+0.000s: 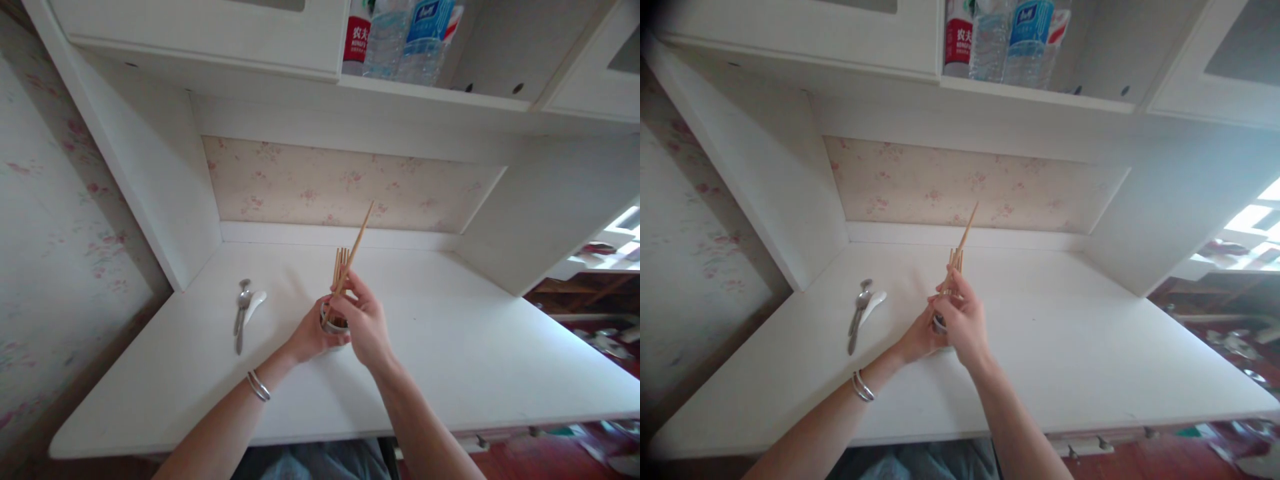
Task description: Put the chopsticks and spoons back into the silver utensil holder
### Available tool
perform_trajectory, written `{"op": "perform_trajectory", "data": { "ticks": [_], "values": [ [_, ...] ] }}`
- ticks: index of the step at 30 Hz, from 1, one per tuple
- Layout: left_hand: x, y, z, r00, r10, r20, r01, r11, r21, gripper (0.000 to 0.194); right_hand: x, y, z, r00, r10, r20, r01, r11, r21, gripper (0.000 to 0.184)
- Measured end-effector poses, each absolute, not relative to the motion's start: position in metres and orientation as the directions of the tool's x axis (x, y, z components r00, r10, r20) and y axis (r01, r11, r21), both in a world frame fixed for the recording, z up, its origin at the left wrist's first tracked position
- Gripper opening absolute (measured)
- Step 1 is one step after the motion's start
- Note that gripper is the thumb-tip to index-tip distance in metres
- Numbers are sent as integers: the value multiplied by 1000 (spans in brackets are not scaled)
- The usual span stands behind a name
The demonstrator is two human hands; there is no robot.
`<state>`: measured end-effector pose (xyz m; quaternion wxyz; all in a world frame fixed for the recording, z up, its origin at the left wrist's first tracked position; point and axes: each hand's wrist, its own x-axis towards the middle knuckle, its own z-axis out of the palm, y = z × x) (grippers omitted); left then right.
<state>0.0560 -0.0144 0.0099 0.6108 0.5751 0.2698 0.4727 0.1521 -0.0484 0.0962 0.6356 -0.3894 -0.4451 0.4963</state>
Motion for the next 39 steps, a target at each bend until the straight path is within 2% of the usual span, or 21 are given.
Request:
{"op": "perform_trajectory", "data": {
  "ticks": [2, 4, 7, 12, 18, 25, 30, 39],
  "values": [
    [54, -14, 9, 410, 878, 246, -245, -154, 957, 79, 177, -42, 96, 204, 962, 183, -264, 235, -935, 32],
    [53, -13, 8, 413, 872, 263, -201, -195, 960, 77, 196, -35, 92, 291, 935, 201, -239, 274, -931, 21],
    [51, -12, 6, 420, 872, 250, -158, -202, 967, 77, 210, -27, 83, 351, 909, 226, -177, 302, -937, 23],
    [52, -12, 5, 413, 873, 258, -159, -209, 965, 78, 209, -17, 68, 330, 910, 250, -71, 288, -955, 28],
    [53, -11, 3, 405, 878, 257, -174, -202, 964, 81, 202, -13, 62, 372, 893, 256, -108, 315, -943, 29],
    [54, -11, 1, 387, 876, 290, -195, -229, 954, 82, 204, -8, 42, 265, 941, 208, 19, 211, -977, 33],
    [54, -9, -3, 381, 882, 279, -175, -228, 958, 82, 205, -13, 30, 209, 951, 227, 80, 215, -973, 32],
    [54, -8, -5, 382, 880, 282, -188, -225, 956, 81, 205, -18, 22, 171, 962, 213, 82, 201, -976, 30]
  ]
}}
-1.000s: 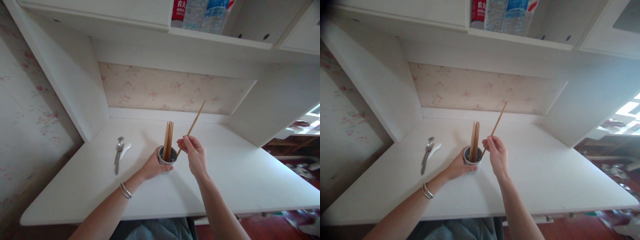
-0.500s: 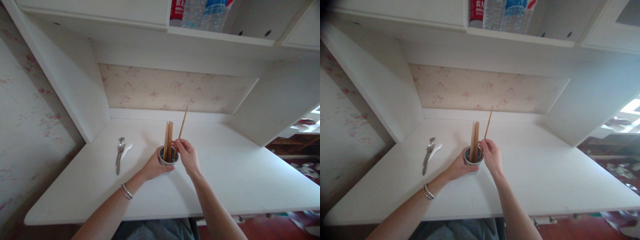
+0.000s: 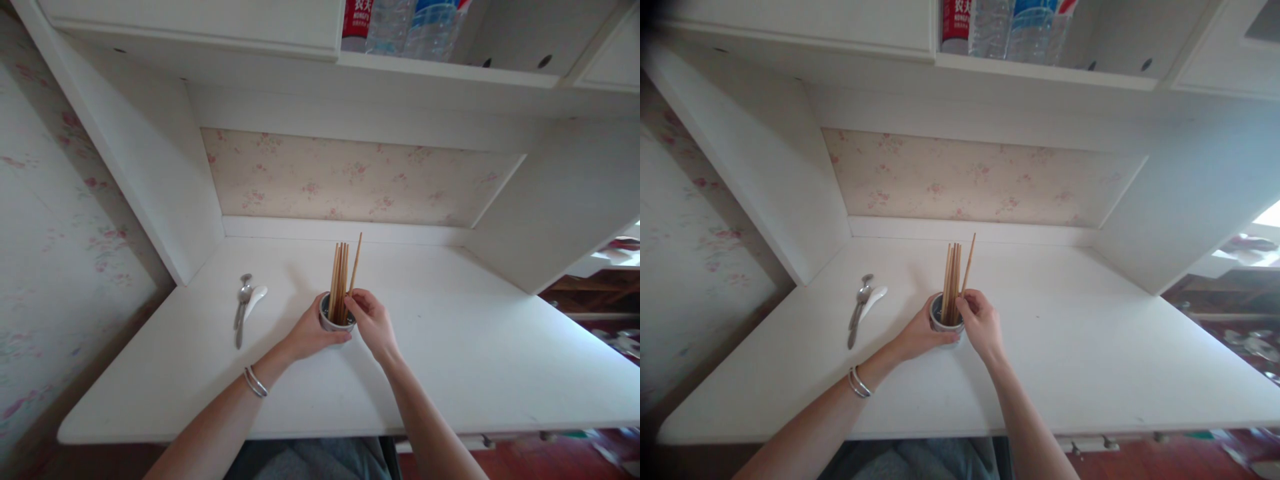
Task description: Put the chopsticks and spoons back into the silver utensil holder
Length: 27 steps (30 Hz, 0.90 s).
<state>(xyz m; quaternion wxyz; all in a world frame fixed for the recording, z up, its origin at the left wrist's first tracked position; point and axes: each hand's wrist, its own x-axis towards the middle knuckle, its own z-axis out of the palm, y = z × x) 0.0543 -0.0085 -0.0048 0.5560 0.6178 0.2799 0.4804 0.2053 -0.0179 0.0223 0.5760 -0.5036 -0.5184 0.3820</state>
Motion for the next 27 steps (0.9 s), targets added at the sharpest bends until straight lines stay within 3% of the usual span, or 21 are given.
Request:
{"op": "perform_trajectory", "data": {
  "ticks": [9, 22, 27],
  "values": [
    [54, -8, -7, 388, 875, 289, -174, -238, 956, 81, 203, -15, 24, 153, 963, 223, 104, 209, -972, 35],
    [52, -10, -2, 398, 882, 253, -173, -198, 965, 83, 202, 5, 57, 218, 933, 286, 272, 223, -936, 40],
    [52, -9, -2, 384, 887, 255, -168, -204, 964, 84, 203, 3, 54, 152, 953, 264, 397, 186, -899, 45]
  ]
}}
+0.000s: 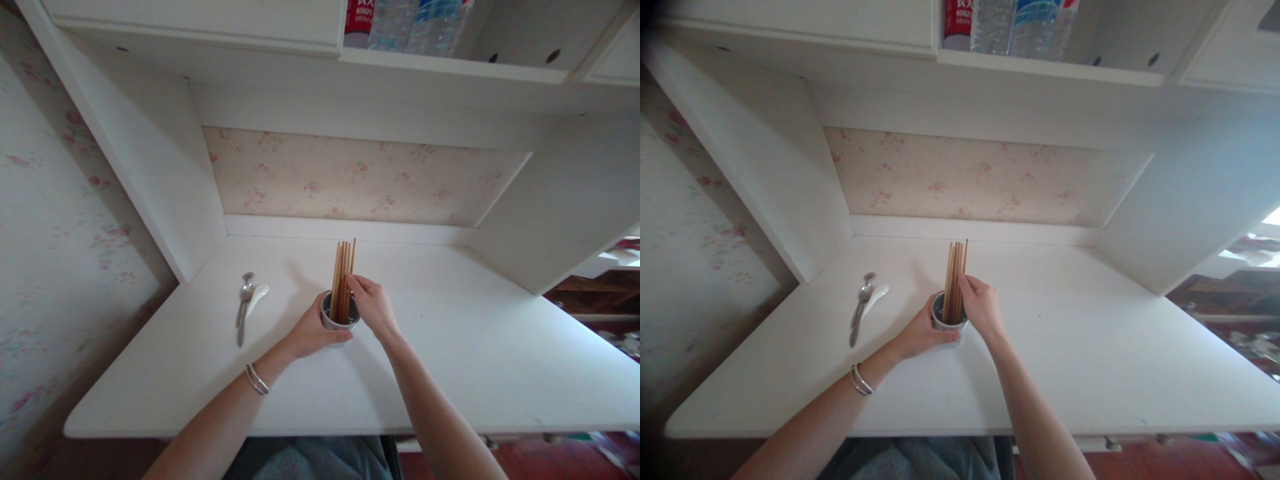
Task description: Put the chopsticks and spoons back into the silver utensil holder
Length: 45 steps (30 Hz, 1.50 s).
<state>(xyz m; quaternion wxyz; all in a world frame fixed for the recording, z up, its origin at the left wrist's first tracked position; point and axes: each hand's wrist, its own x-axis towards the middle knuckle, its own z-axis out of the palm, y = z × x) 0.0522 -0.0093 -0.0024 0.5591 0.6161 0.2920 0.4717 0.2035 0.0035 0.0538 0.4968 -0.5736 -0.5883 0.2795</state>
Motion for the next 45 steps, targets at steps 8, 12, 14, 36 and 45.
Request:
{"op": "perform_trajectory", "data": {
  "ticks": [8, 12, 14, 36, 45],
  "values": [
    [54, -11, 4, 405, 871, 280, -157, -235, 959, 81, 203, -8, 42, 1, 979, 201, 248, 195, -949, 42],
    [51, -11, 6, 394, 871, 293, -63, -293, 954, 75, 203, -17, 37, -52, 983, 175, 105, 180, -978, 40],
    [47, -10, 6, 365, 875, 319, 23, -351, 936, 75, 203, -20, 33, -54, 983, 174, 48, 177, -983, 41],
    [-115, -3, 27, -90, 992, -93, 981, 104, 162, 41, 208, -19, 7, 16, 992, 128, -9, 128, -992, 47],
    [-121, 8, 16, -72, 990, -123, 970, 98, 221, 35, 209, -18, 6, -16, 992, 126, 10, 126, -992, 47]
  ]
}}
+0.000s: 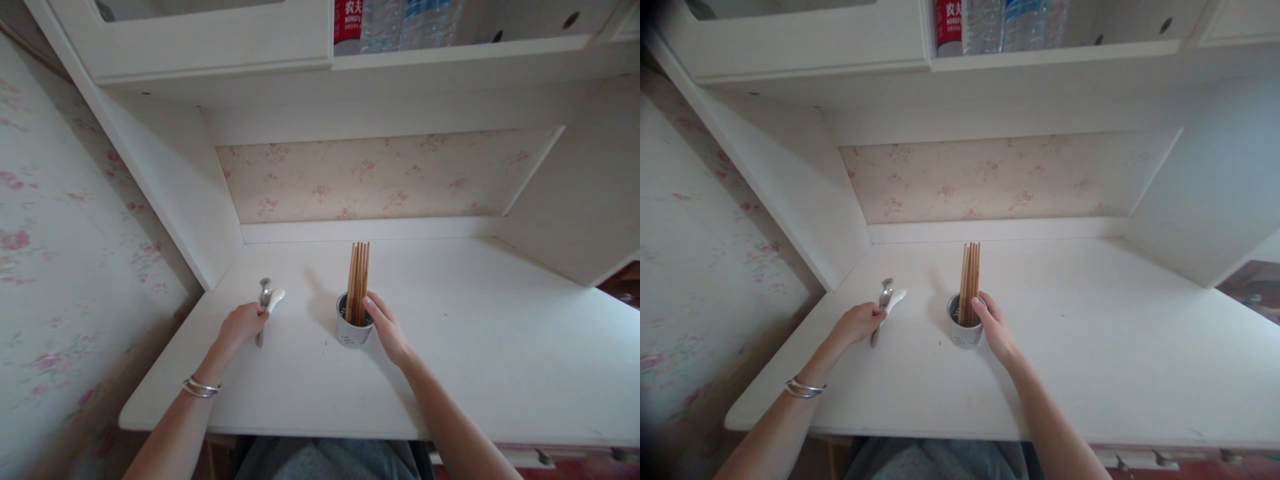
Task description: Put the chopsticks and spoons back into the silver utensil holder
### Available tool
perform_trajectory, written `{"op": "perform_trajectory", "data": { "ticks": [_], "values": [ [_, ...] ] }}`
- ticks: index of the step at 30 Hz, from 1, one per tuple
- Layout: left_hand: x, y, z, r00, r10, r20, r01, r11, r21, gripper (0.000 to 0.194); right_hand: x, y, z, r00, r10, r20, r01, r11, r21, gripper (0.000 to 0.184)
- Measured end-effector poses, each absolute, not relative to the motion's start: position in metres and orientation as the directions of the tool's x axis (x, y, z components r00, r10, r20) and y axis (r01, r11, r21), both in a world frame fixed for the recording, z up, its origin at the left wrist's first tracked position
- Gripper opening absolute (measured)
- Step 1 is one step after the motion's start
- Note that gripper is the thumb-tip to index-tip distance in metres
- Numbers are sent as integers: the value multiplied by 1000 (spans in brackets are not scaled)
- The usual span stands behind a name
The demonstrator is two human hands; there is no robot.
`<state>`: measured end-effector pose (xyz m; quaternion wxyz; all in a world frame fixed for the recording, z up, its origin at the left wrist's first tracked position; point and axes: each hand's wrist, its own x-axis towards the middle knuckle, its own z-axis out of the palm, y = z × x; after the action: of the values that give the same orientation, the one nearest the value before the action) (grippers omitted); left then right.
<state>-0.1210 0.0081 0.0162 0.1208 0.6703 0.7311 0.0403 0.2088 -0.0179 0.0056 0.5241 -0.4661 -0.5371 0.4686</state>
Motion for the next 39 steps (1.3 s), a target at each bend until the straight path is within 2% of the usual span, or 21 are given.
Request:
{"op": "perform_trajectory", "data": {
  "ticks": [3, 6, 9, 11, 15, 19, 24, 30, 35, 39],
  "values": [
    [-120, 9, 21, -84, 993, -86, 946, 106, 308, 30, 208, -19, 7, -19, 991, 135, 7, 135, -991, 46],
    [-105, 4, 35, -22, 1000, 8, 838, 14, 546, 31, 209, -19, 7, -12, 992, 122, 19, 122, -992, 46],
    [-76, -2, 58, 54, 994, 94, 539, -108, 836, 33, 208, -19, 6, -8, 994, 106, 14, 106, -994, 47],
    [-52, -3, 74, 68, 989, 130, 344, -145, 927, 36, 207, -20, 6, -6, 994, 112, -6, 112, -994, 46],
    [-5, 5, 96, 44, 956, 289, 146, -292, 945, 37, 205, -22, 8, -18, 989, 148, -49, 147, -988, 42],
    [26, 17, 96, 46, 927, 371, 155, -374, 915, 28, 205, -23, 10, -33, 984, 174, -48, 173, -984, 40],
    [42, 21, 71, 43, 935, 352, 198, -354, 914, 23, 208, -22, 8, -44, 977, 209, -40, 207, -978, 39],
    [47, 11, 42, 133, 951, 279, 221, -303, 927, 23, 207, -20, 6, -33, 978, 207, -65, 205, -977, 40],
    [48, -5, 27, 150, 973, 176, 47, -184, 982, 37, 206, -21, 7, -6, 973, 230, -49, 229, -972, 40],
    [48, -17, 20, 407, 894, 189, -213, -108, 971, 74, 204, -21, 7, 7, 978, 208, -64, 208, -976, 43]
  ]
}}
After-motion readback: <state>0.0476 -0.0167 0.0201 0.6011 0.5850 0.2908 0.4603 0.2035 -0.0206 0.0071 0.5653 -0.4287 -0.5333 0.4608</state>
